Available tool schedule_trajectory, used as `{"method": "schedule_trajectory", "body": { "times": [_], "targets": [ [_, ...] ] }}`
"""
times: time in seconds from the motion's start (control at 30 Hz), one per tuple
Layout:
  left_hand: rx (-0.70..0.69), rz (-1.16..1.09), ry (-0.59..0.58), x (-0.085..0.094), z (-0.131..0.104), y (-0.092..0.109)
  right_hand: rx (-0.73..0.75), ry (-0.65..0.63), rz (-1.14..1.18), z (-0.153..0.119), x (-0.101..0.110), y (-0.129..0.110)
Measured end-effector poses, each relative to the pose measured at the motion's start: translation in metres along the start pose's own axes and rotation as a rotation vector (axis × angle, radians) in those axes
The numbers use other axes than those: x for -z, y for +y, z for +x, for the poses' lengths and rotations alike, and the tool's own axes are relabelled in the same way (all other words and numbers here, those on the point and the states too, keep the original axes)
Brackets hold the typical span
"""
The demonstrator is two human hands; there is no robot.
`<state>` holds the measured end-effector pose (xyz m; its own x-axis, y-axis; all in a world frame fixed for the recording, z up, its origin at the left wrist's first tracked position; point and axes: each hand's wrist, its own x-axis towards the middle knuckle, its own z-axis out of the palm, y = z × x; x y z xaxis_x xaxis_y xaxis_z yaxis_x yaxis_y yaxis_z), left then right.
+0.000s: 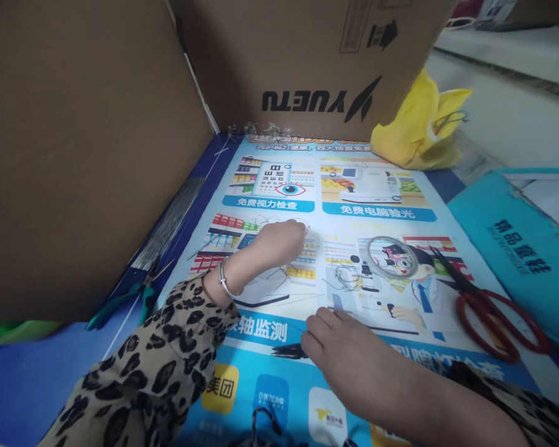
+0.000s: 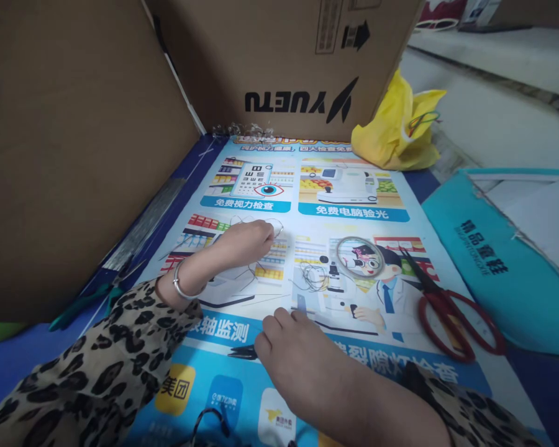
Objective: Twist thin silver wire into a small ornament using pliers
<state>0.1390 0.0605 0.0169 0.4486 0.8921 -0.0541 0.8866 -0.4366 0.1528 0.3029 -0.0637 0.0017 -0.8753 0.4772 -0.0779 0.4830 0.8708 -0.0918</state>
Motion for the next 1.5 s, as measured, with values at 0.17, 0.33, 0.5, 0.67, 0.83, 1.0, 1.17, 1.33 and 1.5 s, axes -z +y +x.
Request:
{"method": "schedule_trajectory", "body": {
  "times": [0.17, 0.33, 0.5, 0.67, 0.83, 1.0, 1.17, 1.33, 1.5],
  "targets": [
    [0.005, -0.112, -0.003, 0.005, 0.000, -0.003, -0.019, -0.008, 0.057, -0.002, 0.000, 0.005],
    [-0.025, -0.250, 0.017, 0.000, 0.004, -0.010, -0.089, -0.076, 0.312, -0.004, 0.016, 0.014],
    [-0.053, -0.273, 0.022, -0.007, 0.008, -0.017, -0.229, -0.118, 0.532, 0.000, 0.021, 0.023],
    [-0.021, -0.155, 0.016, -0.009, 0.008, -0.014, -0.162, -0.088, 0.543, 0.002, 0.017, 0.026],
    [0.031, -0.007, -0.035, -0.011, 0.005, -0.004, -0.095, -0.049, 0.532, 0.004, 0.015, 0.025],
    [0.053, 0.107, -0.020, -0.017, 0.005, 0.005, -0.068, -0.059, 0.498, 0.004, 0.014, 0.023],
    [0.027, 0.160, -0.002, -0.023, 0.005, 0.010, -0.063, -0.068, 0.479, 0.003, 0.013, 0.022],
    [0.001, 0.172, 0.017, -0.025, 0.005, 0.009, -0.062, -0.061, 0.481, 0.003, 0.012, 0.022],
    [-0.027, 0.185, 0.020, -0.026, 0.004, 0.009, -0.062, -0.062, 0.462, 0.003, 0.011, 0.021]
  ]
}}
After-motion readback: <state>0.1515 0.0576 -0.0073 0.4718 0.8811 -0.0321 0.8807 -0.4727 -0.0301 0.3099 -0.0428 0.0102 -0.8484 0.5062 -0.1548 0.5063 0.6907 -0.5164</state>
